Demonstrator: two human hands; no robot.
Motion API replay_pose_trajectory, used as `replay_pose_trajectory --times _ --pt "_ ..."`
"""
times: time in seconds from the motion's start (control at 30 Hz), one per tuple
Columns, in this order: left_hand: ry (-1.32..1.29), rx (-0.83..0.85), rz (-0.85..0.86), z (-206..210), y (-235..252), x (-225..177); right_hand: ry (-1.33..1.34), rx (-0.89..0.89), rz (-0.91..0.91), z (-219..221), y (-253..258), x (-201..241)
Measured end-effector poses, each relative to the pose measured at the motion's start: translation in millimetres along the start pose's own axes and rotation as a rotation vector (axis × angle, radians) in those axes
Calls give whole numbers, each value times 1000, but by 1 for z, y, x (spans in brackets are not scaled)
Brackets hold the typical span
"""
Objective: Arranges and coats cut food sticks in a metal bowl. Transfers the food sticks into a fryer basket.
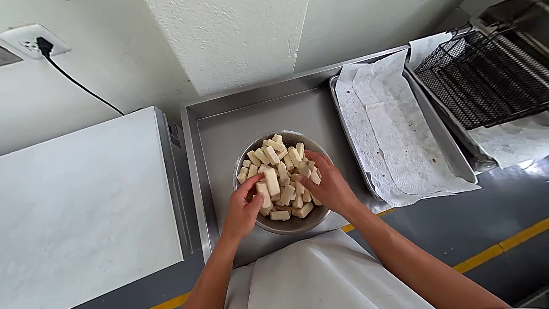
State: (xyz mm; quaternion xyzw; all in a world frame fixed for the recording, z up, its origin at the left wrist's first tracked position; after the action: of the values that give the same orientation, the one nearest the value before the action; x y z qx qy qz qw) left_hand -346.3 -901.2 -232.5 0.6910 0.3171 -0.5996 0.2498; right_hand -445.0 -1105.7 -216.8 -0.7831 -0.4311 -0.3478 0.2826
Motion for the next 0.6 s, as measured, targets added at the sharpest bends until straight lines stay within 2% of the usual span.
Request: replay_pose_trajectory --times 0.1,0.17,0.27,0.37,0.43,0.53,0.6 --pt "-63 112 -34 24 -4 1 166 172 -44 22 -8 24" --pt "12 81 -69 29 -5 5 236 204 -68 31 -13 33" --pt "265 -78 -56 6 -6 10 170 43 -105 14 -15 31" --pt "409 -214 -22 -27 -8 10 172 -106 -40 -19 -8 20" --pt "439 -200 -21 -34 -7 12 148 -105 -37 -28 -1 15" --pt "455 -98 -30 -27 -2 14 -7 8 -70 -22 12 9" --pt "500 -167 11 -35 0 13 -112 -90 -79 -34 25 -5"
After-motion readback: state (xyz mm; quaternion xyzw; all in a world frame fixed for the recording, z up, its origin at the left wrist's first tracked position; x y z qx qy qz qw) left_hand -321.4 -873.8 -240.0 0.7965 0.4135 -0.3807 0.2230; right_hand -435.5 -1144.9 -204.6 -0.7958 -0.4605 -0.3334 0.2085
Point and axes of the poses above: each hand's wrist, its own y-axis towards the middle knuckle, its own z-axis out of the palm, x = y × z, the point moved 9 cm from there along y, towards the middle knuckle, and after that the axes turned 7 degrees about z, right-handed, at the moved point
